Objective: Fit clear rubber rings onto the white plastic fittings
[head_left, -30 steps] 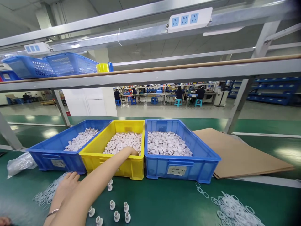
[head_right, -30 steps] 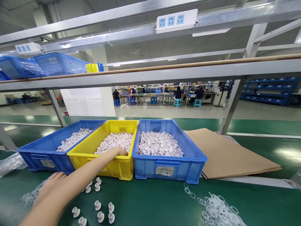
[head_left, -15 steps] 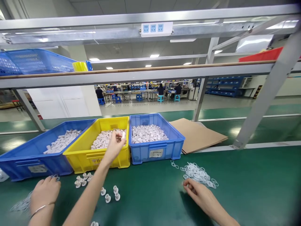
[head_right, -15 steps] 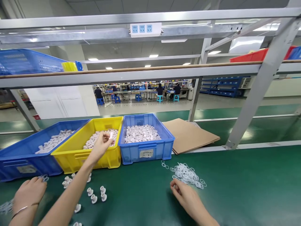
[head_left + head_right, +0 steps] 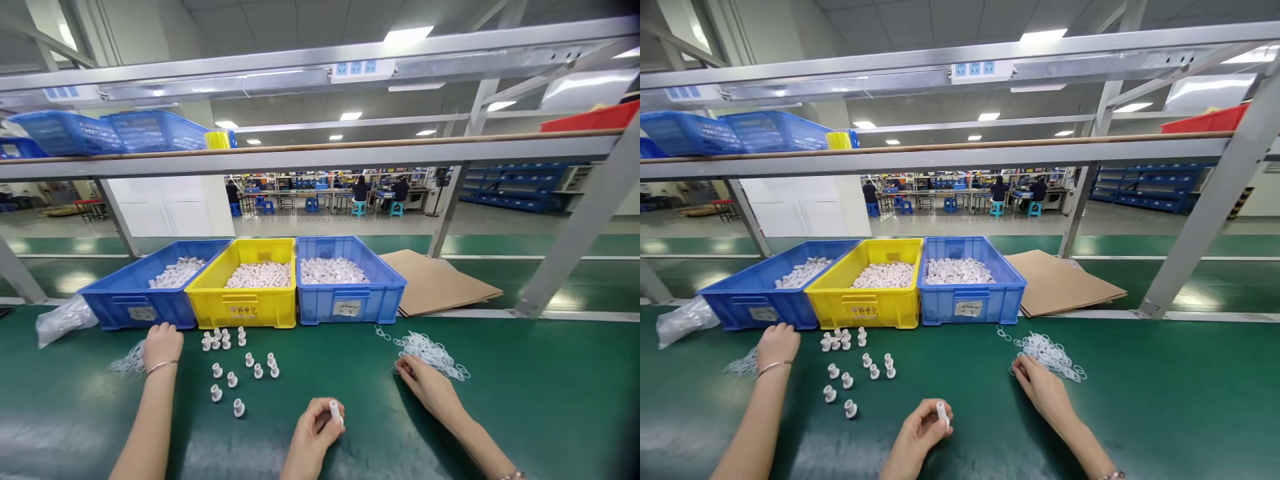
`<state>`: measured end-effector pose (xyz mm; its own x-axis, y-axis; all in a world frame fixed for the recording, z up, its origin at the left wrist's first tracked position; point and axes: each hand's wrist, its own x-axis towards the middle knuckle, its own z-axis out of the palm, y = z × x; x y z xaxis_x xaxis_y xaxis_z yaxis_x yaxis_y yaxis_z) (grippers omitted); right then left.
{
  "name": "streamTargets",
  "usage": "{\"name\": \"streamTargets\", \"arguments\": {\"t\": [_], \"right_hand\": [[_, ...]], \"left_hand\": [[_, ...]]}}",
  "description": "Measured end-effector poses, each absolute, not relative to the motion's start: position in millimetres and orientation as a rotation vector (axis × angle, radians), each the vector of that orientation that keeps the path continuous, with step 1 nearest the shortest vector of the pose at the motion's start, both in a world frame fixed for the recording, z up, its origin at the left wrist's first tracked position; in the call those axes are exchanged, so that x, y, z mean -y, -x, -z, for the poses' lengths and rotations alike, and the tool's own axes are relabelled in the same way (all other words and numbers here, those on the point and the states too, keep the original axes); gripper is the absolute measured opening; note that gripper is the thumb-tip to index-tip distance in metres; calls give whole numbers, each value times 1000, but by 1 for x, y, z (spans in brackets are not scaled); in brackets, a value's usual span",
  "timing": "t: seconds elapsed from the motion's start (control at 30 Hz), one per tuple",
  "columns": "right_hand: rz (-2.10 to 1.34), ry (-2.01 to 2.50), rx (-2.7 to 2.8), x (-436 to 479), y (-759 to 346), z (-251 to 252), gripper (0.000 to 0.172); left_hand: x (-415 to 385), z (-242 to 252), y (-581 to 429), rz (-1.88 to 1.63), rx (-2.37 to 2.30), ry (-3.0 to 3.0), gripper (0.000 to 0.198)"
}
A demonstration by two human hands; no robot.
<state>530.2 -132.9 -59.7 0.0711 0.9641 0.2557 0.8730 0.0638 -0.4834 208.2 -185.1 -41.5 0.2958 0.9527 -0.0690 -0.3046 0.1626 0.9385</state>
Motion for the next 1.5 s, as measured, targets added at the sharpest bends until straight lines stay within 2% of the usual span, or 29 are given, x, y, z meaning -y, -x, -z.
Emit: {"name": "streamTargets", "arguments": {"t": [0.13, 0.23, 0.37, 0.5, 0.63, 0.73, 0.87, 1.03, 1.27, 1.5], "right_hand": [[-225, 1820, 1800, 138, -513, 49, 29], [-306, 1753, 1829, 147, -485, 41, 28], [-538, 1579, 1883, 169, -438, 24, 28], [-793, 1406, 1856, 190, -400, 2, 30], [-921, 1345, 1859, 201, -382, -13, 33], [-987, 1309, 1858, 204, -377, -20, 36], [-1009, 1279, 1863, 208, -375, -21, 37], [-911, 1224, 1972, 214, -377, -13, 36], [-810, 1280, 1958, 213, -383, -6, 34], [-957, 1308, 1829, 210, -384, -15, 34]], "left_hand": [[194, 36, -195, -1110, -877, -1012, 29], [197, 37, -191, -1119, -877, -1013, 28], [196, 45, -193, -1115, -832, -1006, 34], [193, 56, -198, -1113, -705, -981, 53], [196, 58, -199, -1119, -635, -1007, 51], [200, 52, -197, -1103, -635, -1063, 59], [203, 43, -195, -1070, -728, -1217, 49], [202, 37, -195, -1117, -817, -1214, 50], [202, 38, -197, -1105, -654, -948, 52], [203, 35, -197, -1029, -472, -832, 55]]}}
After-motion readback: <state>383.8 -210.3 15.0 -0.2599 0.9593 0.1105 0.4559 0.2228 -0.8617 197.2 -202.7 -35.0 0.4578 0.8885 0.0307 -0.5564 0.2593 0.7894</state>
